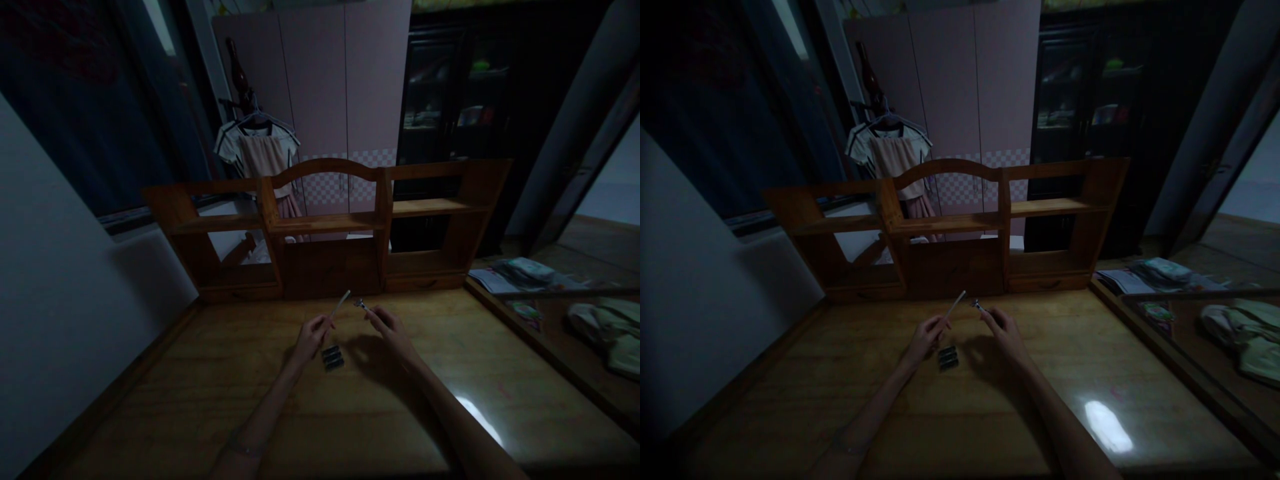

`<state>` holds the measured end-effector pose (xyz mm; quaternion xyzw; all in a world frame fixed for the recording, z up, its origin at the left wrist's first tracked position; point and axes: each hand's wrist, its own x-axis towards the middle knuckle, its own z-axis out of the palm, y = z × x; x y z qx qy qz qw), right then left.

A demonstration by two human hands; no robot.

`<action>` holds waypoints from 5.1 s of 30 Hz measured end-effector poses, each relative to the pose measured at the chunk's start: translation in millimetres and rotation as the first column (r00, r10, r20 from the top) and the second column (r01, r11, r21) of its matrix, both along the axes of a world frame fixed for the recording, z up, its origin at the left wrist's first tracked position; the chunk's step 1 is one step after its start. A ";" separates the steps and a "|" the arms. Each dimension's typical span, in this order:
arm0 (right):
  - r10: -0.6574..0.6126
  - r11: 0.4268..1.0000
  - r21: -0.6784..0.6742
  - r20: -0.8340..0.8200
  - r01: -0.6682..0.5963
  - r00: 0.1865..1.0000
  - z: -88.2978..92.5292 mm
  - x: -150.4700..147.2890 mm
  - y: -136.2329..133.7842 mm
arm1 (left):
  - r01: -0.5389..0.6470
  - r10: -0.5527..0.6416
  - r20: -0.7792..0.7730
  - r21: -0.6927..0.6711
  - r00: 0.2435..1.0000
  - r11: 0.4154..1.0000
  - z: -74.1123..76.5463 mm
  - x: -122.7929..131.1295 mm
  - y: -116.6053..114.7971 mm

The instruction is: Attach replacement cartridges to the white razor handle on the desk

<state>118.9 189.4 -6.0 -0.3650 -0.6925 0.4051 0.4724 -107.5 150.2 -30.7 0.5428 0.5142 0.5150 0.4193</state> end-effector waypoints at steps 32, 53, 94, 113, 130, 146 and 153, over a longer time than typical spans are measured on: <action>-0.005 0.999 0.035 0.026 0.004 1.000 6.0 0.1 -8.0 | 0.009 -0.002 -0.095 0.071 0.995 0.997 -2.1 5.1 -0.9; -0.055 0.998 0.037 0.028 0.054 0.998 5.4 -0.7 -7.5 | 0.007 0.026 -0.200 0.161 0.979 0.987 1.2 2.4 -2.0; -0.162 0.952 0.299 0.296 0.070 0.941 -5.8 -4.4 -7.7 | -0.087 0.126 -0.229 0.173 0.965 0.981 -1.2 0.2 0.5; -0.225 0.929 0.349 0.264 0.124 0.938 -6.6 -1.3 -3.7 | -0.065 0.120 -0.293 0.189 0.949 0.980 -3.8 2.0 -1.0; -0.213 0.938 0.323 0.256 0.124 0.943 -9.1 -2.7 -3.0 | -0.140 0.201 -0.278 0.223 0.939 0.965 -4.5 -0.5 0.9; -0.200 0.943 0.313 0.252 0.116 0.947 -4.5 -3.1 -5.1 | -0.064 0.112 -0.267 0.182 0.957 0.981 1.7 4.0 -3.3; -0.187 0.943 0.317 0.260 0.099 0.947 -5.9 -3.6 -5.4 | -0.085 0.134 -0.287 0.177 0.948 0.981 -2.0 3.6 -0.8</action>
